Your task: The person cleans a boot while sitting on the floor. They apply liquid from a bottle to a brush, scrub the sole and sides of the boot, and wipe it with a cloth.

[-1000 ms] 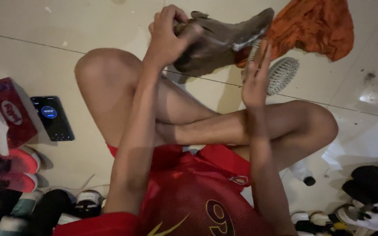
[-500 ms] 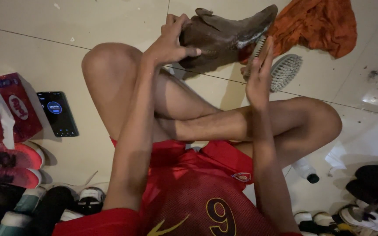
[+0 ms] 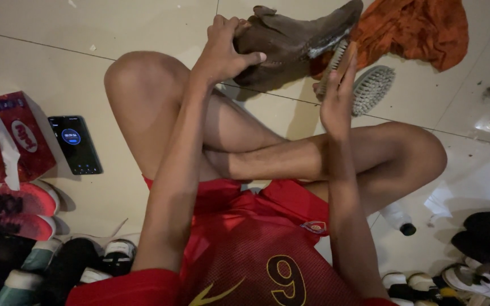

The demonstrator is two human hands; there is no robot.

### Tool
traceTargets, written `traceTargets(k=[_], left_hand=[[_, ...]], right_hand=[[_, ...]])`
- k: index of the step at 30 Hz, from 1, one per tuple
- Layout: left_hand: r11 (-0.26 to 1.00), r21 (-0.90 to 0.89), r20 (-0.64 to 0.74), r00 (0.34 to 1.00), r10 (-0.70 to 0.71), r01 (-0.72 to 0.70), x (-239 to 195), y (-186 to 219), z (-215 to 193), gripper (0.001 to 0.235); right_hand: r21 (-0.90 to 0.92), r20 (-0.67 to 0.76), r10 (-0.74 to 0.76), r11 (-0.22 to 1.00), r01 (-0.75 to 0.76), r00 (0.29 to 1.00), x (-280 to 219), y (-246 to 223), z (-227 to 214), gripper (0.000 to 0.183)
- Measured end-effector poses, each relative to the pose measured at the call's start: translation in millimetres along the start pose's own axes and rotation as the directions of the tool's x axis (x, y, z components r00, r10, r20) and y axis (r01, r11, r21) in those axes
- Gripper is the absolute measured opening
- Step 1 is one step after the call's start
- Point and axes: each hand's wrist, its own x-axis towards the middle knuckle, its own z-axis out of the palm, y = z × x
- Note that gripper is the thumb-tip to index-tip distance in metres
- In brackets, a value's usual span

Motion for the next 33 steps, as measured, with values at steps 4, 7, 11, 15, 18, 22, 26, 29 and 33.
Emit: traceTargets(k=[4, 7, 11, 15, 18, 22, 26, 29, 33], left_hand=[[1.000, 0.013, -0.022, 1.000, 0.009, -0.009, 4, -6, 2, 0.064], [1.000, 0.018, -0.005, 1.000, -0.015, 0.015, 7, -5, -1, 0.063], [0.998, 0.025, 0.023, 0.998, -0.064, 0.064, 5, 2, -6, 0.064], [0.998, 0.053, -0.061, 0.998, -0.030, 0.033, 6, 0, 0, 0.061], [1.000, 0.014, -0.068, 0.998, 0.017, -0.016, 4, 0, -1, 0.048], [0.957, 0.243, -0.074, 0.981, 0.182, -0.159, -2, 0, -1, 0.047], [0.945, 0.024, -0.121, 0.937, 0.327, -0.326, -10, 19, 8, 0.042], [0.910, -0.279, -0.186, 0.947, 0.261, -0.306, -27, 40, 10, 0.032], [0.836, -0.548, -0.062, 0.997, -0.056, 0.013, -66, 61, 8, 0.032]], right_hand=[[0.003, 0.030, -0.202, 0.979, 0.202, 0.979, -1, -6, -3, 0.069], [-0.062, 0.036, -0.117, 0.991, 0.119, 0.992, -3, -9, -3, 0.073], [-0.043, 0.047, -0.173, 0.984, 0.175, 0.984, 1, 5, -2, 0.071], [-0.161, 0.039, -0.062, 0.985, 0.067, 0.997, -2, -13, -3, 0.073], [-0.066, 0.068, -0.055, 0.996, 0.060, 0.996, 0, -10, -2, 0.077], [0.010, 0.058, -0.051, 0.999, 0.050, 0.997, -2, -21, -4, 0.085], [0.093, 0.051, -0.066, 0.994, 0.061, 0.997, -11, -23, -1, 0.090], [0.096, 0.029, -0.140, 0.986, 0.137, 0.990, -32, -36, 0, 0.087], [0.025, -0.023, -0.250, 0.968, 0.250, 0.968, -61, -33, 4, 0.068]])
